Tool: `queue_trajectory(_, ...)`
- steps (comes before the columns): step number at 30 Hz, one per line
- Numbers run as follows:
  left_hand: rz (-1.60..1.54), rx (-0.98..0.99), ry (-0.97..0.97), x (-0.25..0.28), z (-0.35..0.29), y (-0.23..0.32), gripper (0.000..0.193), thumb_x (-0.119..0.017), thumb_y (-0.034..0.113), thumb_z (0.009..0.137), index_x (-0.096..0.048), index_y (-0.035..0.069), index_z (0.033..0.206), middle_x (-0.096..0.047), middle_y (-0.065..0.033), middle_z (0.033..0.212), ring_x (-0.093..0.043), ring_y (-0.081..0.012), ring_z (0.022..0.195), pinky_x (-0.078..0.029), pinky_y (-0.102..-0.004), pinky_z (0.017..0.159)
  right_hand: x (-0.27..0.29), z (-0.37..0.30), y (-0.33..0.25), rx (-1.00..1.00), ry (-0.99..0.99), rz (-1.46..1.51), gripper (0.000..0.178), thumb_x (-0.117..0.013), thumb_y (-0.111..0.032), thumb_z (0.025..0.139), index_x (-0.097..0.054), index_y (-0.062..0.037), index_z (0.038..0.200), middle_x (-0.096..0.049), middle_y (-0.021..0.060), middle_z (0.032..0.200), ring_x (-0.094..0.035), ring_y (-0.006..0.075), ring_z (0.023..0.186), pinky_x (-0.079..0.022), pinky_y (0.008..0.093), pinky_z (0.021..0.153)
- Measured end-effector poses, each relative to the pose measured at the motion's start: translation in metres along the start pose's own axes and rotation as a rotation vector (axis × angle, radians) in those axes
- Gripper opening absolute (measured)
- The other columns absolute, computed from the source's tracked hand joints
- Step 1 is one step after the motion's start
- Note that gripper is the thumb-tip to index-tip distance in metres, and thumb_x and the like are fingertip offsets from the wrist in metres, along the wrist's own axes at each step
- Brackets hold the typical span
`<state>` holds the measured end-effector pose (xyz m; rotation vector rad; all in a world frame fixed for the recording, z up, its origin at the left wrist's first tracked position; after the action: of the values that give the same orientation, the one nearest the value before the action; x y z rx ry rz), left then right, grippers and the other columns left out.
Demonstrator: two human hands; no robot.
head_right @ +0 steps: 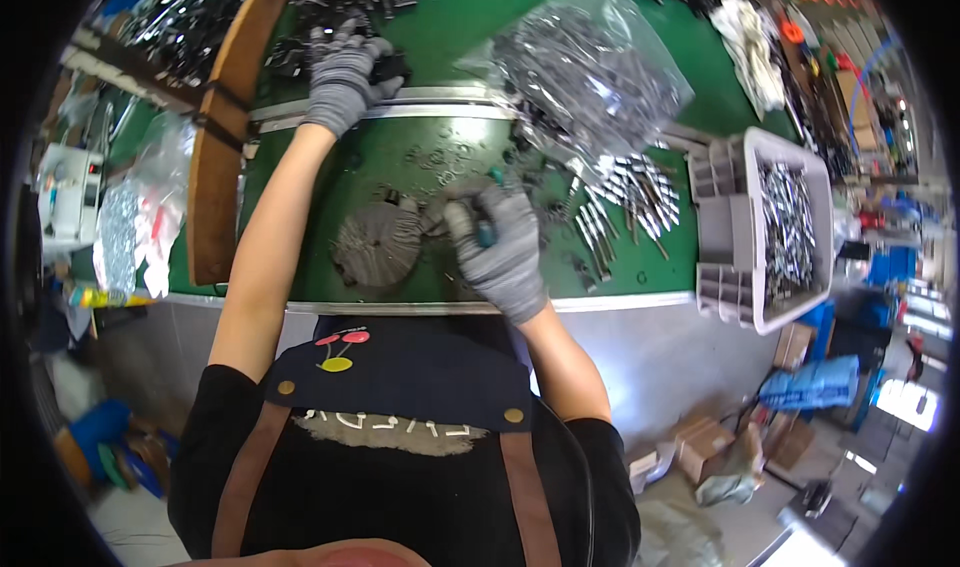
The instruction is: Assembling and trimming small black plastic components at a manual workstation.
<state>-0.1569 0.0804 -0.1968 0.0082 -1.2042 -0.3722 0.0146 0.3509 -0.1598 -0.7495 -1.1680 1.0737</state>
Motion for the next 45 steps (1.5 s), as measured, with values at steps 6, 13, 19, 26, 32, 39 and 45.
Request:
queue_trajectory(6,-0.464,0.061,0.355,0.006,-0.024,0.018,0.055,-0.073,0.051,0.082,-0.061,0.011,0.118,-0.066,-0.0079,0.110,-0.064,-0.0243,0.105,-0.048,-0.0487,0.094,0.058,0.016,0.011,0.000,0.066,-0.546,0.014,-0.071,-0.010,0.085,-0.070,-0.0049,0.097,-0.068,0.0173,0.098,-0.065,0.0328,0.089,-0.053,0.0402,0.082)
queue_trajectory(13,-1.889,0.578,-0.095,0.059,-0.082,0.071,0.053,-0.080,0.032,0.084,-0.056,0.007,0.123,-0.065,-0.0064,0.102,-0.066,-0.0127,0.080,-0.056,-0.0259,0.058,0.085,0.056,0.086,-0.297,-0.214,-1.255,0.029,-0.070,-0.030,0.080,-0.074,-0.0062,0.096,-0.068,0.0230,0.101,-0.068,0.0350,0.093,-0.054,0.0452,0.083)
queue_trajectory(19,-1.325,0.616,-0.206,0.082,-0.135,0.065,0.061,-0.084,0.022,0.080,-0.053,0.008,0.130,-0.067,-0.0052,0.106,-0.068,-0.0138,0.088,-0.059,-0.0277,0.072,0.082,0.072,0.094,-0.256,-0.274,-1.234,0.035,-0.074,-0.034,0.077,-0.072,-0.0061,0.099,-0.070,0.0218,0.095,-0.067,0.0372,0.091,-0.052,0.0455,0.083)
queue_trajectory(26,-1.211,0.267,-0.250,0.093,-0.166,0.074,0.067,-0.088,0.014,0.073,-0.057,0.002,0.132,-0.066,-0.0070,0.118,-0.061,-0.0153,0.111,-0.051,-0.0317,0.096,0.060,0.044,-0.004,-0.326,-0.090,-0.124,0.020,-0.075,-0.016,0.086,-0.070,-0.0001,0.098,-0.070,0.0077,0.087,-0.062,0.0114,0.081,-0.051,0.0264,0.073)
queue_trajectory(32,-1.494,0.215,-0.290,0.071,-0.187,0.094,0.049,-0.079,0.013,0.081,-0.063,0.008,0.128,-0.066,-0.0082,0.121,-0.062,-0.0183,0.111,-0.050,-0.0344,0.100,-0.027,0.019,-0.057,-0.171,-0.141,0.458,0.019,-0.075,-0.009,0.088,-0.068,-0.0022,0.105,-0.071,0.0050,0.095,-0.062,0.0091,0.083,-0.050,0.0246,0.074)
queue_trajectory(39,-1.497,0.243,-0.215,0.051,-0.206,0.083,0.057,-0.077,0.019,0.084,-0.055,0.002,0.134,-0.064,-0.0090,0.125,-0.060,-0.0201,0.115,-0.048,-0.0364,0.102,-0.060,0.010,-0.063,-0.046,-0.168,0.634,0.019,-0.074,-0.008,0.088,-0.068,-0.0048,0.106,-0.070,0.0056,0.101,-0.061,0.0100,0.086,-0.051,0.0256,0.075)
queue_trajectory(45,-1.796,0.361,-0.300,0.046,-0.215,0.083,0.064,-0.077,0.025,0.084,-0.051,-0.001,0.137,-0.063,-0.0104,0.128,-0.061,-0.0212,0.116,-0.048,-0.0366,0.102,-0.066,-0.003,-0.053,0.329,-0.178,0.031,0.029,-0.082,-0.022,0.081,-0.070,-0.0096,0.104,-0.066,0.0042,0.099,-0.060,0.0106,0.086,-0.050,0.0265,0.070)
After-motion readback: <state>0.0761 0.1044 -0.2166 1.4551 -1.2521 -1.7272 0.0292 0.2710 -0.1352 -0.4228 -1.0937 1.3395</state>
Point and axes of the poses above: each hand's wrist, its own z-axis towards the middle knuckle, its own x-axis out of the back of the hand, y = z × x, the point moved 5 cm from there along z, towards the middle knuckle
